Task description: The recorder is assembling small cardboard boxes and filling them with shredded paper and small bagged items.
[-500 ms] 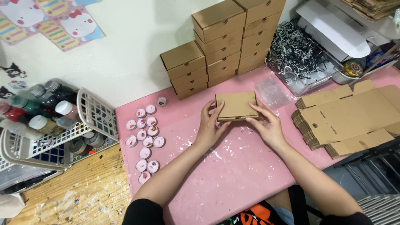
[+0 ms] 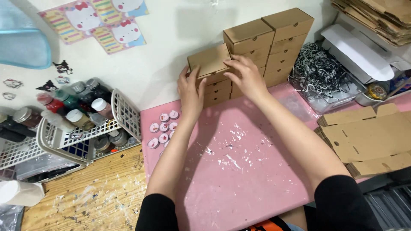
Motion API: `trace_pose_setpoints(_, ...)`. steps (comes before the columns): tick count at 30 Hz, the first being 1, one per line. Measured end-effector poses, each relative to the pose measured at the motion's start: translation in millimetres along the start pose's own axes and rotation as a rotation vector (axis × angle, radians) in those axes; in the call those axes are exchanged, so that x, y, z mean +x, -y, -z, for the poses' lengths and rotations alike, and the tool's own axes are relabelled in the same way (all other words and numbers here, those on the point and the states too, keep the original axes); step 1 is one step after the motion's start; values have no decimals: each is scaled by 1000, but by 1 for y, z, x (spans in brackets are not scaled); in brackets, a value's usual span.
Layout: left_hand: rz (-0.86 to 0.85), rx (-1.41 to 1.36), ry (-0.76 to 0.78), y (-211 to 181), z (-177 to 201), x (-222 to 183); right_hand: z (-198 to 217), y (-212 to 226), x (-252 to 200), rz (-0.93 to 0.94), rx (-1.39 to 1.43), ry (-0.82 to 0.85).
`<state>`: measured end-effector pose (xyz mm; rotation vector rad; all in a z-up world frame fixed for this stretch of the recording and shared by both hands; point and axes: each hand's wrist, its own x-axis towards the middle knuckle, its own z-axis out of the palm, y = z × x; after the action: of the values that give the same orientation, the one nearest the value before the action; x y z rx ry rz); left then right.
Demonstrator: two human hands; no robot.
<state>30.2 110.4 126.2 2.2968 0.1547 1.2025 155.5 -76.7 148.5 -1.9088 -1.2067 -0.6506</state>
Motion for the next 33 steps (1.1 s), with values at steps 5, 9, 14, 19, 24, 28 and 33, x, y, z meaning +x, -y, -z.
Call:
trace_pose_setpoints(5,46,70,3,17,-24,15,-12,14,18,-78,-278,-42)
trace_pose_setpoints(9,126,141,2,19,-35,22,-24,2,21,-109,-410,-32)
trace_pose_setpoints(14,163,128,16,17,-39,22,-30,-11,17,-59,-507,-6)
trace_pose_setpoints(19,13,47,-188,-16,-37,3,22,19,-6,-10,-360,-48)
trace_pose_setpoints(24,-375,-95,61,-58,-73,-49,136,27,-72,-363,-87,19)
trace_pose_setpoints(28,-411,-331,548,-113,-100,-88,200,-52,-158,-718,-351,242)
trace_pose_setpoints(33,-524,-411,748,-170,-155,-122,210,-116,-242,-994,-435,557)
